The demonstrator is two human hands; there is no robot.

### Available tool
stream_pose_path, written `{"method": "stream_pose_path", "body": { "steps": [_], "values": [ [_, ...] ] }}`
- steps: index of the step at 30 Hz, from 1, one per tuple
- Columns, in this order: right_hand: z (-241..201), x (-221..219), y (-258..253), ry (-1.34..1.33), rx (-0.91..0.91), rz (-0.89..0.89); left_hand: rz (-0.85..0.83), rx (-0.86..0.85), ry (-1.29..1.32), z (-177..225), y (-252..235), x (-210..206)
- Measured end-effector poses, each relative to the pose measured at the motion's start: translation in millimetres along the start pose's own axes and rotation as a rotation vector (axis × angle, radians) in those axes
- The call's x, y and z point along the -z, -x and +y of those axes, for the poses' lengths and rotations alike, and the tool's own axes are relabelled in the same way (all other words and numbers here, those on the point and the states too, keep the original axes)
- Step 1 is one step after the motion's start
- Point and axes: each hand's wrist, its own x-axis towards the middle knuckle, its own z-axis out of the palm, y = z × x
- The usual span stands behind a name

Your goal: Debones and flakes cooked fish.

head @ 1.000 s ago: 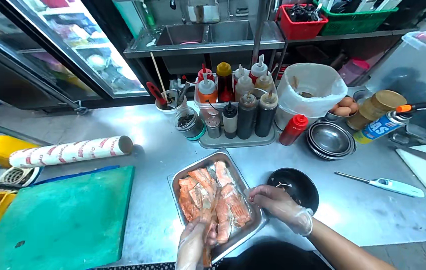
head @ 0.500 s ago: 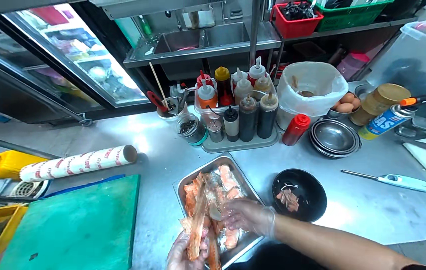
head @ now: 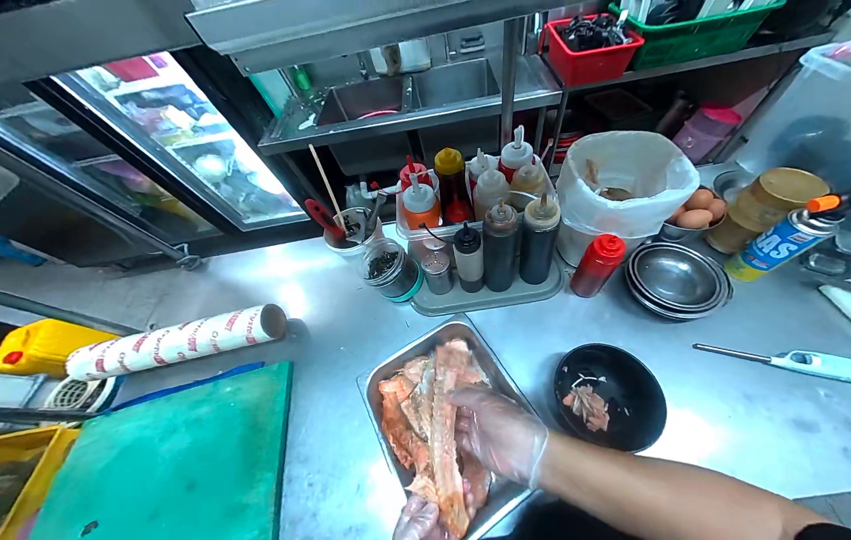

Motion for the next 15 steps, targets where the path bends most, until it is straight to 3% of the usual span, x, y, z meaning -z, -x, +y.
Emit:
{"method": "stream_pose_path", "body": {
  "steps": [3,7,10,15],
  "values": [
    [-13,2,4,0.213,0.285,-0.100,0.050,-0.153,-0.296,13,-18,-1],
    [-28,4,16,0.509,0.537,-0.090,0.015,-0.417,-0.655,38,-52,-50],
    [-30,10,22,0.652,0.665,-0.113,-0.054,-0.465,-0.617,44,-75,-95],
    [-34,31,29,0.685,0.666,-0.107,-0.034,-0.286,-0.348,41,-95,-126]
  ]
}}
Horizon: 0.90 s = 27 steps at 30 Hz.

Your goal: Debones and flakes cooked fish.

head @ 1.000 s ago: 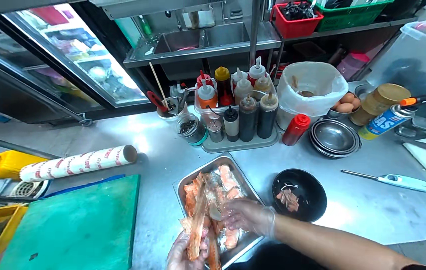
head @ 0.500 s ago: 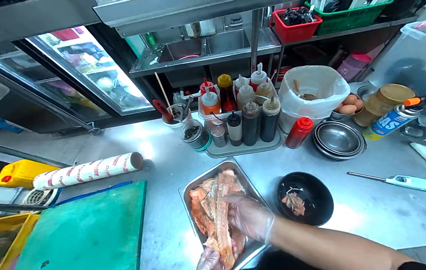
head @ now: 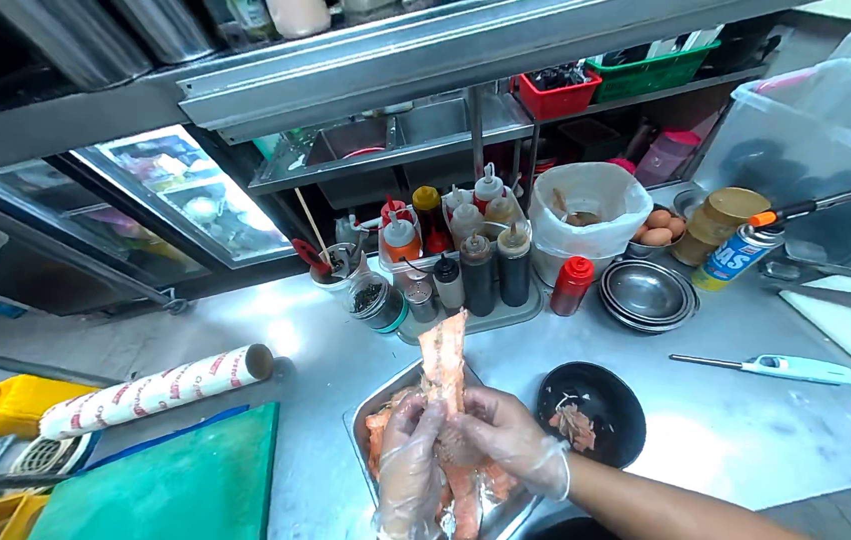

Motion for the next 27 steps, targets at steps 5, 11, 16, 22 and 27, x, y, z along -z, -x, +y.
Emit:
{"method": "stream_pose_path", "body": {
  "steps": [5,11,16,22,27],
  "values": [
    [2,11,5,-0.206,-0.150,-0.035,-0.045,0.106,0.069,-17,2,-8],
    [7,11,4,-0.131,-0.139,0.057,-0.070,0.097,0.008,-22,4,-6],
    [6,12,-1,0.059,-0.158,0.070,-0.037,0.114,0.023,-21,4,-1],
    [-1,35,2,0.063,-0.206,-0.010,-0.037,0.117,0.054,-23,3,-11],
    [-20,67,24,-0.037,-0.197,0.079,-0.148,0.168,0.002,-26,3,-43]
  ]
}}
